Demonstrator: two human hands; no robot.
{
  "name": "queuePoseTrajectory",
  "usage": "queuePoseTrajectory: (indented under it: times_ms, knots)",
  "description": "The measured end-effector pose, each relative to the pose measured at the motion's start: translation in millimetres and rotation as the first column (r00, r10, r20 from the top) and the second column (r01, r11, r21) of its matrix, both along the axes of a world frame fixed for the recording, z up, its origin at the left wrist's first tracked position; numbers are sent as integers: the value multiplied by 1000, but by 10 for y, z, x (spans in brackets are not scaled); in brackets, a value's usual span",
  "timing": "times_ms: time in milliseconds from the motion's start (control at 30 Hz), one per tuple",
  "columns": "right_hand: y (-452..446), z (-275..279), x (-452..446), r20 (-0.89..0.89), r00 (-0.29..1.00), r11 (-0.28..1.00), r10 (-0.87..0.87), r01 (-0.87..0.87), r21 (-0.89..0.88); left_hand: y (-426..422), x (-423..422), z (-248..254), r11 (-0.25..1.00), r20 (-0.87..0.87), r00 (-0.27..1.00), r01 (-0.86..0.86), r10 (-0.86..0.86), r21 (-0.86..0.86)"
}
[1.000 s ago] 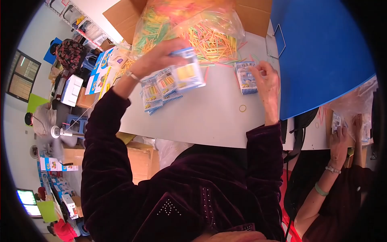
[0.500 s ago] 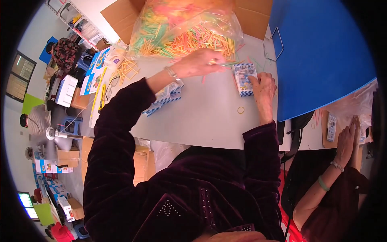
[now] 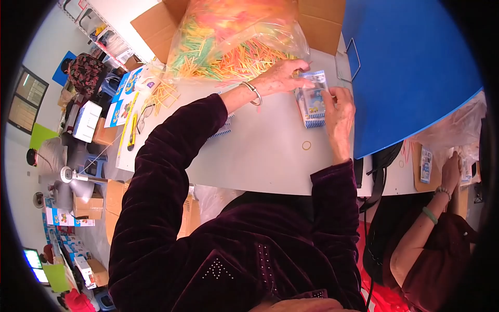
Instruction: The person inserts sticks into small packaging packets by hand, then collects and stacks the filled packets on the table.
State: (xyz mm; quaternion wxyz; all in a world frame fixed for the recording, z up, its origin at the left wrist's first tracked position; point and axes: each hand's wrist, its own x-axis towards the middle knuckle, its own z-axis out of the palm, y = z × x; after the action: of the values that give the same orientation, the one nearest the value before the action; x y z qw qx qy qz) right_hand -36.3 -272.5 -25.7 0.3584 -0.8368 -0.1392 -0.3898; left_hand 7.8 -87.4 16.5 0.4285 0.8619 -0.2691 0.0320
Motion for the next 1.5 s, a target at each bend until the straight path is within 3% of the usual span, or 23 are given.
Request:
queuePoseTrajectory:
  times_ms: [33, 67, 100, 167, 233, 333, 400, 433, 500, 633, 700, 833, 933, 1000, 1033, 1067, 1133, 1167, 1367, 1500]
  knots:
    - [28, 41, -26, -93, 982, 978, 162, -148, 147, 12, -31, 70, 1000, 5, 1000, -5, 5, 2]
    - [55, 72, -48, -160, 930, 913, 331, -273, 302, 35, -57, 145, 999, -133, 991, 19, -13, 39]
    - [75, 91, -67, -157, 929, 912, 335, -278, 302, 53, -103, 212, 996, -270, 962, 48, -27, 71]
    - [95, 111, -107, -304, 766, 752, 567, -331, 570, 115, -126, 138, 996, -194, 979, 79, -69, 40]
    - [149, 137, -139, -285, 762, 746, 582, -359, 561, 130, -240, 184, 993, -117, 986, 119, -116, 13]
    - [170, 166, -190, -324, 701, 725, 635, -397, 563, 151, -498, 280, 1000, -222, 975, -7, 8, 8]
    - [185, 158, -208, -383, 638, 713, 668, -403, 573, 204, -531, 171, 988, -171, 984, 23, -49, -153]
    - [196, 150, -213, -389, 624, 707, 678, -407, 579, 252, -529, 125, 988, -173, 984, 22, -48, -152]
    - [213, 131, -220, -395, 610, 700, 687, -411, 584, 334, -529, 62, 999, -108, 994, 28, -31, -29]
    - [225, 97, -228, -423, 600, 724, 679, -454, 519, 348, -538, 64, 999, -126, 992, 12, -17, -41]
    - [224, 87, -229, -434, 593, 726, 678, -451, 519, 342, -543, 119, 997, -133, 991, 21, -10, 80]
    - [235, 81, -235, -419, 632, 750, 652, -454, 482, 378, -414, 103, 994, -175, 985, 23, -3, 111]
    - [193, 22, -181, -396, 650, 750, 648, -456, 479, 459, -125, 143, 961, -184, 973, 175, -137, 212]
    - [189, 12, -177, -409, 650, 759, 641, -456, 464, 554, 192, 35, 945, 327, 928, 71, -180, 320]
    - [200, 32, -211, -447, 629, 769, 636, -470, 433, 609, 361, 27, 781, 370, 866, 38, -337, 623]
    - [209, 48, -235, -484, 609, 778, 629, -484, 401, 634, 474, -39, 782, 372, 864, 39, -339, 623]
    - [208, 63, -243, -506, 609, 792, 611, -481, 377, 566, 586, -85, 628, 609, 609, -223, -508, 746]
    - [207, 67, -239, -528, 606, 803, 595, -479, 355, 525, 643, -113, 544, 522, 697, -222, -492, 809]
    - [208, 84, -246, -510, 608, 792, 608, -503, 345, 327, 977, -222, 396, 493, 643, -304, -586, 867]
    - [212, 63, -250, -507, 605, 789, 613, -502, 354, 351, 1129, -307, 478, 543, 561, -275, -625, 834]
